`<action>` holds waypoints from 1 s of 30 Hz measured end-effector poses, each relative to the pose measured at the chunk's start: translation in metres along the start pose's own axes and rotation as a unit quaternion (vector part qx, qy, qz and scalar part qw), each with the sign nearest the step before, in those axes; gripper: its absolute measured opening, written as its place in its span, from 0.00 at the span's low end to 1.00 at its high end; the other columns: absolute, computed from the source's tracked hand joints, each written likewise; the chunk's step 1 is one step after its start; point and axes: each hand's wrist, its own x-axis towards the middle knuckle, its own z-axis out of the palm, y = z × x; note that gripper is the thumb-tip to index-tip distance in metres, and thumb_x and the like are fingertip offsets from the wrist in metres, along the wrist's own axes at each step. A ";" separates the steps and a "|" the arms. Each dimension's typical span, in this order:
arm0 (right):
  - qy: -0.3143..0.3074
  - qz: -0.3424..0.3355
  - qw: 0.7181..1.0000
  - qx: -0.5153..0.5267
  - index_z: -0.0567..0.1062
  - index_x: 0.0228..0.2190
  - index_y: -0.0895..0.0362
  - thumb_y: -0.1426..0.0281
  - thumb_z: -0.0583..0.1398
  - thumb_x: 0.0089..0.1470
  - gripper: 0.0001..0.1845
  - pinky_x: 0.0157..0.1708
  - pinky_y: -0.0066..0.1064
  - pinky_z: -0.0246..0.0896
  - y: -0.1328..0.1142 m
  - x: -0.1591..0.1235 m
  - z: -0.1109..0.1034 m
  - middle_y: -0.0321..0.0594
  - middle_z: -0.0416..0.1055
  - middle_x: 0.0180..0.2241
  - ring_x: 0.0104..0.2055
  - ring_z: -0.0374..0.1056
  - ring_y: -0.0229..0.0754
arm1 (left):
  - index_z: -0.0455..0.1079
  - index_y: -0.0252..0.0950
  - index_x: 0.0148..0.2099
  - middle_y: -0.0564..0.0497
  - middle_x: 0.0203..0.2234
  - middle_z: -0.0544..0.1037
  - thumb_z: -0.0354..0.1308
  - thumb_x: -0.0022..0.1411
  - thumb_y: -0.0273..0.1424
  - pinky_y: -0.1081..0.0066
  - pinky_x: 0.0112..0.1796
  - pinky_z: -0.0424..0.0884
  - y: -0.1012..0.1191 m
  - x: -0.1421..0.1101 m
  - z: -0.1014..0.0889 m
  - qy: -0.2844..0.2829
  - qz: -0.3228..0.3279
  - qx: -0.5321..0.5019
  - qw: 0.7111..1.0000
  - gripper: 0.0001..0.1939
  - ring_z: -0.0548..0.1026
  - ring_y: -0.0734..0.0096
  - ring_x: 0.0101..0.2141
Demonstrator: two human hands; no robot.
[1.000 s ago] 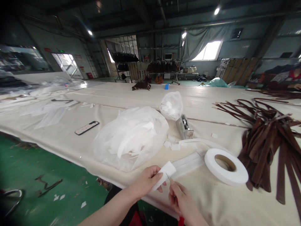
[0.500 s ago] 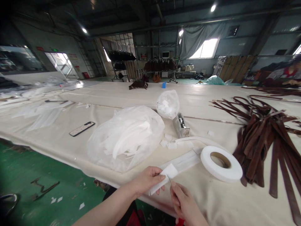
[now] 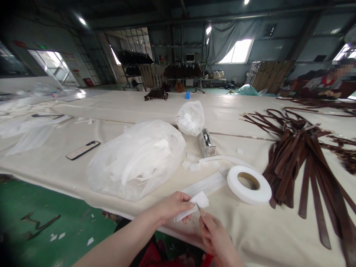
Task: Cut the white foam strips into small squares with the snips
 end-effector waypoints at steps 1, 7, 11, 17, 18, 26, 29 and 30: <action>0.001 0.005 1.000 0.004 0.58 0.18 0.54 0.41 0.63 0.39 0.32 0.09 0.20 0.26 0.001 0.001 0.000 0.20 0.45 0.11 0.09 0.32 0.22 | 0.71 0.30 0.30 0.51 0.18 0.74 0.66 0.45 0.47 0.72 0.25 0.66 0.000 0.001 0.000 -0.006 -0.001 0.004 1.000 0.23 0.69 0.75 0.18; -0.014 0.023 0.999 0.037 0.60 0.21 0.55 0.42 0.63 0.42 0.31 0.09 0.19 0.29 0.001 0.003 0.002 0.20 0.47 0.11 0.09 0.36 0.22 | 0.72 0.31 0.29 0.53 0.16 0.72 0.66 0.47 0.41 0.73 0.24 0.66 0.004 0.006 0.001 -0.018 -0.024 0.033 0.999 0.17 0.68 0.76 0.18; -0.010 0.031 0.999 0.036 0.59 0.19 0.54 0.38 0.64 0.35 0.34 0.08 0.19 0.28 0.004 0.006 0.000 0.19 0.45 0.10 0.08 0.35 0.22 | 0.72 0.31 0.28 0.53 0.16 0.72 0.67 0.45 0.42 0.73 0.24 0.65 0.002 0.010 -0.002 -0.034 -0.030 0.027 0.999 0.17 0.68 0.76 0.17; -0.008 0.054 0.997 0.057 0.60 0.21 0.54 0.39 0.64 0.36 0.33 0.08 0.19 0.28 0.007 0.007 -0.004 0.19 0.46 0.11 0.08 0.35 0.23 | 0.72 0.31 0.27 0.52 0.17 0.72 0.68 0.41 0.45 0.71 0.25 0.66 -0.001 0.013 -0.001 -0.068 -0.035 0.023 0.997 0.21 0.68 0.74 0.19; -0.005 0.057 0.997 0.059 0.60 0.21 0.54 0.39 0.63 0.38 0.32 0.08 0.19 0.28 0.006 0.006 -0.004 0.20 0.46 0.11 0.08 0.36 0.23 | 0.72 0.31 0.27 0.52 0.17 0.72 0.68 0.41 0.45 0.70 0.25 0.66 -0.001 0.014 -0.001 -0.075 -0.037 0.026 0.996 0.21 0.68 0.74 0.19; 0.009 0.053 0.998 0.032 0.59 0.22 0.53 0.44 0.64 0.42 0.29 0.10 0.20 0.27 0.005 0.011 -0.003 0.19 0.43 0.11 0.09 0.36 0.24 | 0.71 0.33 0.25 0.53 0.16 0.73 0.69 0.36 0.48 0.71 0.22 0.67 -0.006 0.021 -0.003 -0.086 -0.048 0.022 0.995 0.23 0.69 0.74 0.17; 0.019 0.059 0.998 0.030 0.57 0.21 0.53 0.46 0.62 0.46 0.27 0.10 0.20 0.26 0.003 0.011 -0.002 0.19 0.42 0.12 0.09 0.36 0.24 | 0.72 0.33 0.27 0.53 0.17 0.74 0.69 0.37 0.47 0.71 0.23 0.68 -0.007 0.022 -0.003 -0.081 -0.056 0.016 0.995 0.23 0.70 0.74 0.18; 0.022 0.064 0.997 0.029 0.57 0.21 0.53 0.47 0.61 0.46 0.27 0.10 0.20 0.26 0.002 0.011 -0.002 0.19 0.42 0.12 0.09 0.36 0.24 | 0.72 0.32 0.28 0.52 0.17 0.74 0.69 0.39 0.45 0.71 0.24 0.68 -0.008 0.021 -0.003 -0.076 -0.061 0.015 0.995 0.22 0.70 0.74 0.18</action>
